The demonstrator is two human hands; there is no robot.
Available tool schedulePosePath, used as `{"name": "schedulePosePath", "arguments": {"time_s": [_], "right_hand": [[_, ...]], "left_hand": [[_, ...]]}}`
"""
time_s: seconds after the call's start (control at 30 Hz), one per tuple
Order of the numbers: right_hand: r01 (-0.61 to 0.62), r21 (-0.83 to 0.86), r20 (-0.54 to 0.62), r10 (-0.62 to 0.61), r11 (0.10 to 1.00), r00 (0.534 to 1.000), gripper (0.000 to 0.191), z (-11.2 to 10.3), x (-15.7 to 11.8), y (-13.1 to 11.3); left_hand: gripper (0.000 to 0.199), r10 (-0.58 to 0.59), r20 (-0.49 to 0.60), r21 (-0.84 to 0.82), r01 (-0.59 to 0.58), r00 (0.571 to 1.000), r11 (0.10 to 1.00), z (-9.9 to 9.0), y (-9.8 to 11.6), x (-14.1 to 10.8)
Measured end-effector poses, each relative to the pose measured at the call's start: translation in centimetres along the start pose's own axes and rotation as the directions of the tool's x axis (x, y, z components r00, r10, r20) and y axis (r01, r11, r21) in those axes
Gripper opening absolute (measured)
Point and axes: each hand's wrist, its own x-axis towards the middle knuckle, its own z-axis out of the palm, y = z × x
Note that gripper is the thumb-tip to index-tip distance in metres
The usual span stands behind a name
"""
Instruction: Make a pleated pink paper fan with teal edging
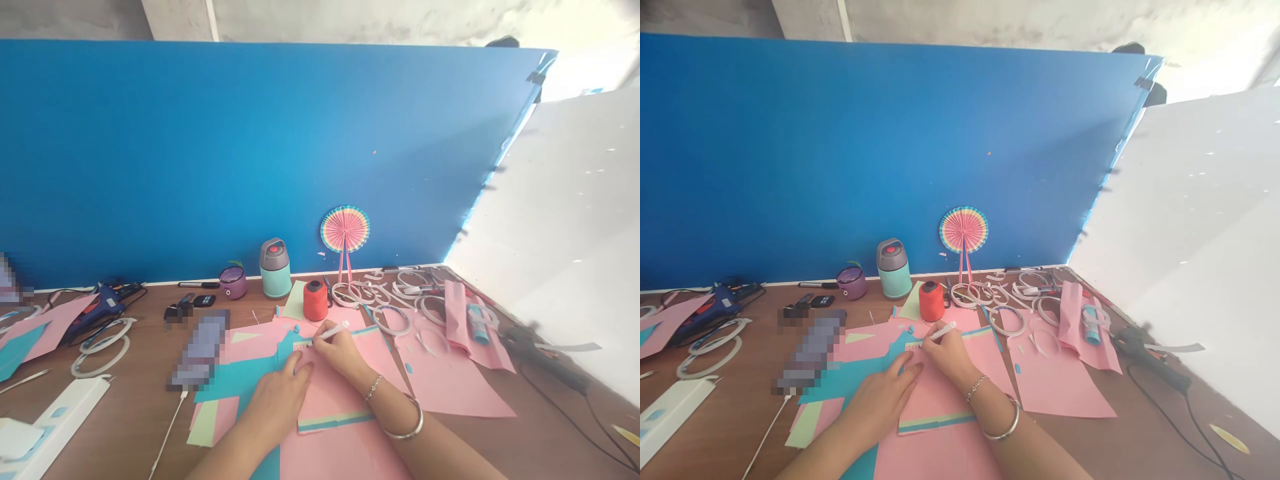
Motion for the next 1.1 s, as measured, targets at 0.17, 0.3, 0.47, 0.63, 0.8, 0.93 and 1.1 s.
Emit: {"name": "schedulePosePath", "arguments": {"time_s": [0.17, 0.3, 0.47, 0.63, 0.8, 0.93, 1.1], "right_hand": [[0.000, -0.004, -0.005, 0.000, 1.000, 1.000, 0.005, 0.1, 0.0, 0.1], [-0.014, 0.010, -0.072, 0.015, 1.000, 0.997, 0.005, 0.0, 0.0, -0.1], [-0.027, -0.019, -0.064, 0.026, 0.999, 0.998, 0.007, 0.0, 0.0, -0.1], [-0.028, -0.013, -0.064, 0.027, 1.000, 0.998, 0.007, 0.0, -0.1, -0.1], [-0.030, -0.023, -0.037, 0.029, 0.999, 0.999, 0.008, 0.0, -0.1, -0.1], [-0.027, 0.025, -0.081, 0.029, 0.999, 0.996, 0.005, -0.5, 0.0, -0.9], [-0.074, 0.044, 0.021, 0.074, 0.996, 0.997, 0.006, -2.0, -0.3, -2.8]], "left_hand": [[0.042, -0.007, 0.007, -0.016, 0.007, 1.000, 1.000, 0.0, 0.1, 0.0], [0.043, -0.007, 0.006, -0.031, 0.007, 1.000, 0.999, 0.0, 0.0, 0.0], [0.043, 0.001, -0.003, -0.042, -0.001, 1.000, 0.999, 0.1, 0.0, 0.0], [0.042, 0.000, -0.007, -0.015, 0.000, 1.000, 1.000, 0.1, 0.0, -0.1], [0.043, 0.007, -0.007, 0.015, -0.007, 1.000, 1.000, 0.0, 0.0, 0.0], [0.042, 0.004, -0.007, 0.026, -0.003, 1.000, 1.000, -0.1, 0.0, -0.1], [0.038, -0.013, -0.007, 0.015, 0.013, 1.000, 1.000, -0.6, 0.2, -0.4]]}}
